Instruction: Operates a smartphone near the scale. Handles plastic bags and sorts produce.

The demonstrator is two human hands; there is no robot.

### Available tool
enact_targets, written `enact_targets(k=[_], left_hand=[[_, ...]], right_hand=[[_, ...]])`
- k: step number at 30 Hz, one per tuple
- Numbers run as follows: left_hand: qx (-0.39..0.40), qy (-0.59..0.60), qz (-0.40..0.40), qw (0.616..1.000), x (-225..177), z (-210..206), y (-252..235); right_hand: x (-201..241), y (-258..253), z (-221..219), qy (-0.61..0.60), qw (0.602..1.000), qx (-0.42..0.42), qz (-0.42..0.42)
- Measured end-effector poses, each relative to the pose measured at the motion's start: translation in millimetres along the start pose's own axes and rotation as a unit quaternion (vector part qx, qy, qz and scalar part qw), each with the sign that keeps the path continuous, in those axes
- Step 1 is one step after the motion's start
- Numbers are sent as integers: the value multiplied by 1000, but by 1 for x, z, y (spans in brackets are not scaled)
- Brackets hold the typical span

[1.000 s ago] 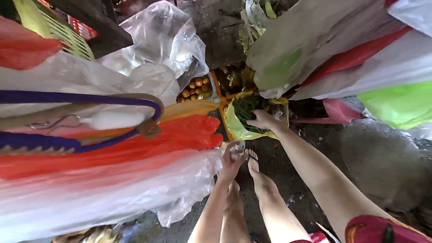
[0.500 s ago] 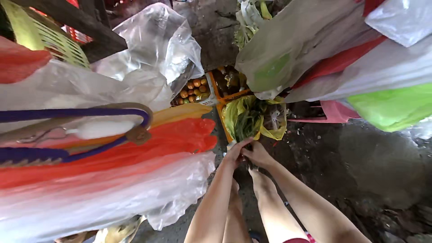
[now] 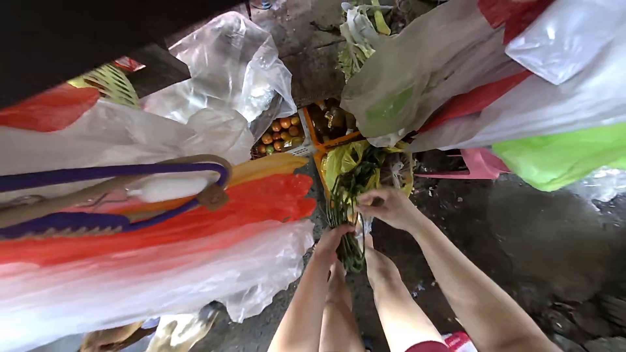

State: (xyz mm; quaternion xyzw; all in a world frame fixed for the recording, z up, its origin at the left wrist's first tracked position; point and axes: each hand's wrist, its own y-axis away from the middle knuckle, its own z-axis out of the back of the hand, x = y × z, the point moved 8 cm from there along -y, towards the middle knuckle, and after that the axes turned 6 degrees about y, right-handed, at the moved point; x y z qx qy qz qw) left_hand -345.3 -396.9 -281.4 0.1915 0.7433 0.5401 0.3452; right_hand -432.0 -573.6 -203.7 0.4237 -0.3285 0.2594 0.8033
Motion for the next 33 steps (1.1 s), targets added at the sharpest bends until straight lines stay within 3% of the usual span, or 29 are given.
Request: enact_targets(k=[2, 4, 6, 8, 10, 12, 15, 17, 19, 23, 26, 29, 31, 33], left_hand=[[37, -68, 30, 997, 3, -6, 11], [64, -155, 53, 984, 1, -13, 20], [67, -237, 69, 967, -6, -10, 28], [61, -264, 80, 959, -15, 3, 40], [52, -211, 76, 973, -25, 15, 54], [49, -129, 91, 986, -31, 22, 71], [65, -52, 81, 993, -41, 28, 89], [72, -13, 34, 997, -55, 24, 98], [201, 65, 6, 977, -42, 45, 75], [41, 48, 48, 997, -33, 53, 83], [57, 103, -7, 993, -28, 59, 79], [-107, 155, -46, 981, -45, 41, 103], [-124, 156, -62, 978, -51, 38, 106], [-100, 142, -59, 983, -43, 56, 95]], right_hand=[[13, -28, -20, 8, 988, 3, 152], [23, -48, -59, -6, 969, 109, 221], [19, -52, -97, -33, 948, 299, 109], [-4, -41, -117, -117, 910, 394, -55], [-32, -25, -122, -204, 893, 357, -186], [-41, -4, -131, -272, 875, 341, -212], [-52, 17, -144, -370, 855, 324, -161], [-58, 30, -146, -382, 855, 330, -120], [-56, 46, -151, -312, 877, 356, -81], [-37, 71, -159, -125, 907, 396, -66], [-34, 76, -170, -178, 910, 370, -56], [-7, 79, -166, -199, 924, 316, -77], [2, 75, -165, -123, 948, 284, -71], [-6, 61, -163, 37, 969, 240, -54]])
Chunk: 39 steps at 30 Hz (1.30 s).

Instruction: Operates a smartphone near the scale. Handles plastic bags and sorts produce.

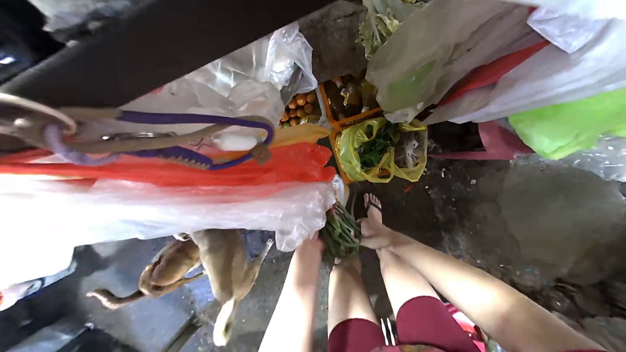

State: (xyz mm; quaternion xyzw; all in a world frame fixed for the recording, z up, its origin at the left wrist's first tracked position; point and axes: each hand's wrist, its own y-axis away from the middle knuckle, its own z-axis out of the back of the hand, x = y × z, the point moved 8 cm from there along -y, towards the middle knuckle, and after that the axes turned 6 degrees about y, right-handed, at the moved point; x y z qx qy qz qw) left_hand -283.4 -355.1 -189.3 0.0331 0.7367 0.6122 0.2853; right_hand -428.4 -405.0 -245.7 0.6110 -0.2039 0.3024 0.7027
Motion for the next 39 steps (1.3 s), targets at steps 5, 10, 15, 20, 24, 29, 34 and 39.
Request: enact_targets(k=[5, 10, 15, 20, 24, 29, 34, 39], left_hand=[[144, -99, -13, 984, -6, 25, -2], [113, -276, -117, 947, -31, -17, 42], [56, -409, -60, 909, -3, -44, 57], [83, -323, -136, 933, 31, -44, 23], [128, -549, -186, 805, 40, -69, 34], [222, -527, -177, 801, 41, -94, 81], [249, -384, -262, 850, 8, -88, 94], [287, -359, -331, 824, -6, -110, 118]], right_hand=[[1, 3, 68, 27, 990, -128, -49], [30, 27, 77, -374, 907, -161, -106], [44, 35, 59, -650, 722, -196, -133], [43, 43, 42, -492, 843, -217, -5], [15, 51, 37, -481, 832, -276, 11], [-14, 82, 49, -641, 709, -285, -69], [-36, 119, 82, -614, 764, -195, -34], [-1, 117, 86, -218, 976, -5, 11]])
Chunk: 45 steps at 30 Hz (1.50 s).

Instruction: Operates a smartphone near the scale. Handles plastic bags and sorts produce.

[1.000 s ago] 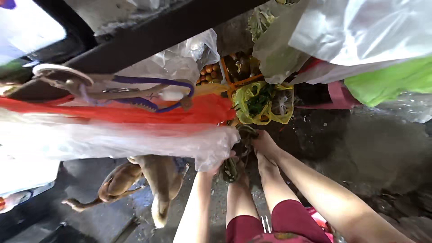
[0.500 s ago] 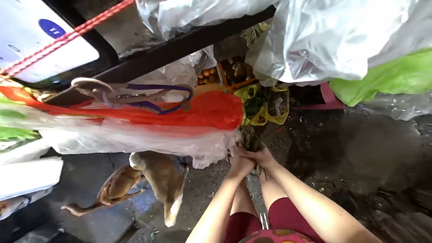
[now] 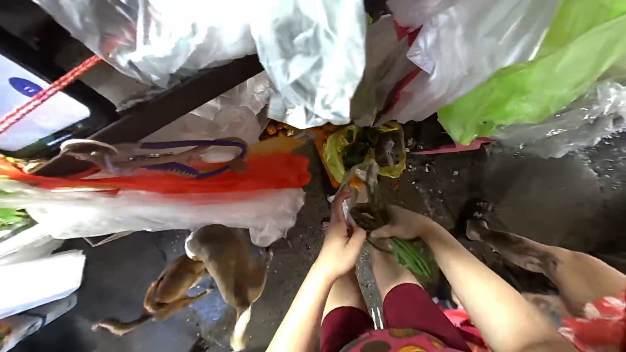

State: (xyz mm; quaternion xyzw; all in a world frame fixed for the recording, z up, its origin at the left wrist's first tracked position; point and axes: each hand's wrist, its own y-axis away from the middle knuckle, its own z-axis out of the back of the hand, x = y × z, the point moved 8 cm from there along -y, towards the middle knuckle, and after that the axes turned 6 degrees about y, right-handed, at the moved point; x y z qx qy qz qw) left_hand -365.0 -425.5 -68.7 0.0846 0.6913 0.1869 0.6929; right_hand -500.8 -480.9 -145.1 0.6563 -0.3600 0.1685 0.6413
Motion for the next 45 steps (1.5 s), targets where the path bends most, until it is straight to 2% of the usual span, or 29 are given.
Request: enact_targets(k=[2, 4, 6, 8, 9, 10, 12, 13, 14, 15, 16, 18, 19, 21, 23, 25, 27, 28, 30, 31, 33, 35, 37, 38, 39, 40, 41, 44, 45], left_hand=[[16, -74, -31, 997, -12, -15, 3], [50, -156, -63, 984, -18, -32, 9], [92, -198, -76, 973, -20, -48, 20], [117, -215, -73, 967, -20, -57, 30], [122, -218, -69, 966, -18, -58, 35], [123, -219, -65, 966, -15, -57, 41], [103, -221, -68, 967, -11, -49, 48], [92, -214, -72, 970, -12, -44, 50], [82, -191, -81, 975, -17, -40, 51], [72, -155, -89, 981, -22, -36, 51], [60, -116, -93, 987, -28, -32, 50], [9, -48, -94, 994, -32, -17, 46], [-29, -19, -90, 995, -32, -6, 43], [-56, 47, -94, 993, -31, 10, 36], [-40, 90, -100, 990, -32, 11, 30], [-24, 83, -81, 993, -32, 1, 30], [-7, 40, -51, 998, -29, -15, 32], [15, 25, -43, 999, -26, -24, 34], [35, 20, -42, 998, -20, -33, 38], [18, 31, -47, 998, -18, -30, 38], [-18, 63, -49, 997, -17, -16, 38], [-35, 105, -54, 992, -19, -4, 34], [-58, 137, -59, 987, -25, 6, 31], [-63, 148, -59, 985, -29, 11, 29], [-63, 157, -53, 984, -32, 13, 28], [-57, 159, -42, 985, -34, 12, 28], [-50, 153, -30, 986, -34, 11, 29], [-81, 136, 25, 987, -26, 19, 33], [-106, 141, 43, 983, -23, 28, 34]], right_hand=[[10, -17, -8, 86, 996, 10, -5], [24, -30, -11, 124, 991, 24, 34], [36, -31, -11, 143, 989, 26, 39], [36, -37, -6, 112, 994, 1, 14], [38, -48, -5, 60, 998, -5, 28], [36, -60, -1, -41, 998, -12, 38], [48, -62, 5, -287, 956, -28, 49], [59, -53, 6, -364, 930, -50, 23], [67, -45, 5, -387, 917, -95, -25], [65, -45, 3, -373, 911, -160, -68], [60, -50, 0, -322, 917, -223, -73], [40, -79, -7, -159, 946, -282, 15], [41, -83, -8, -83, 954, -288, 20], [51, -78, -13, 23, 965, -259, -27], [55, -75, -21, 53, 971, -225, -54], [67, -56, -26, 61, 974, -211, -49], [82, -15, -26, 3, 977, -210, -20], [82, 3, -32, 5, 988, -146, -40], [82, 18, -33, 35, 989, -107, -96], [78, 7, -33, 63, 988, -99, -100], [62, -34, -36, 213, 968, -72, -111], [59, -45, -32, 302, 946, -57, -100], [61, -36, -33, 296, 953, -59, -32], [63, -33, -40, 286, 954, 18, -88], [53, -43, -48, 315, 940, 98, -86], [32, -66, -57, 361, 919, 156, 34], [13, -84, -63, 373, 908, 171, 84], [10, -90, -67, 346, 928, 136, -11], [17, -85, -64, 333, 933, 134, 17]])
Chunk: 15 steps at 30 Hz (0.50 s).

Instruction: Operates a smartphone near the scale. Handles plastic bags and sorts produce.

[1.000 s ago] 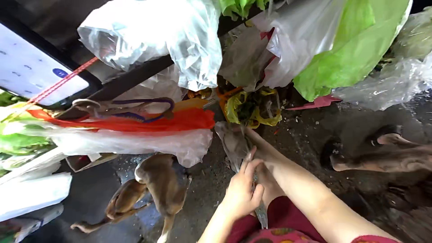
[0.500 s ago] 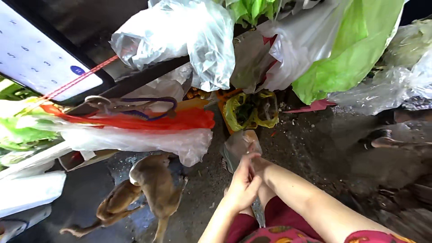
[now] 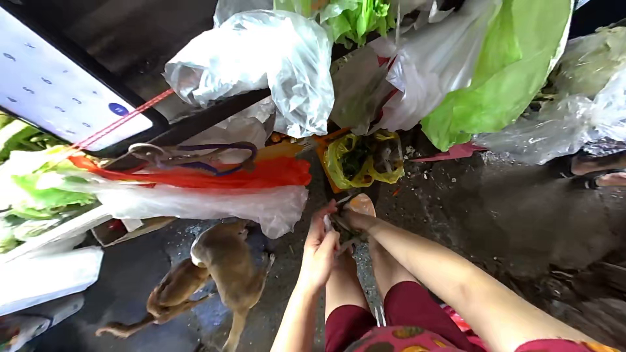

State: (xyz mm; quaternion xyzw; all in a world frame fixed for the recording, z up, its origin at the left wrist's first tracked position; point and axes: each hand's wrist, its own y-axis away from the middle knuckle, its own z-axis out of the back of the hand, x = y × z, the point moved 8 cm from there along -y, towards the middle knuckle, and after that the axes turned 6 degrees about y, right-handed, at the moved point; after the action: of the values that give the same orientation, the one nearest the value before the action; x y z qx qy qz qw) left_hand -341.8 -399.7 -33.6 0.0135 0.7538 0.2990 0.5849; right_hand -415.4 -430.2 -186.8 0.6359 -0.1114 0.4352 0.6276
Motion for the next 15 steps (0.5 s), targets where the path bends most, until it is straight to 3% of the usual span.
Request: enact_targets(k=[1, 4, 7, 11, 15], left_hand=[[-23, 15, 16, 999, -2, 7, -1], [-44, 91, 57, 993, -11, 8, -2], [-37, 121, 64, 990, -23, 0, -4], [-35, 161, 78, 983, -37, -4, 0], [-27, 168, 78, 982, -50, -6, 3]], right_hand=[[4, 6, 4, 10, 998, -17, 52], [34, 84, 34, -75, 995, 22, -61], [33, 139, 50, -217, 962, -79, -143], [23, 165, 53, -216, 956, -144, -139], [42, 187, 55, -205, 961, -120, -141]])
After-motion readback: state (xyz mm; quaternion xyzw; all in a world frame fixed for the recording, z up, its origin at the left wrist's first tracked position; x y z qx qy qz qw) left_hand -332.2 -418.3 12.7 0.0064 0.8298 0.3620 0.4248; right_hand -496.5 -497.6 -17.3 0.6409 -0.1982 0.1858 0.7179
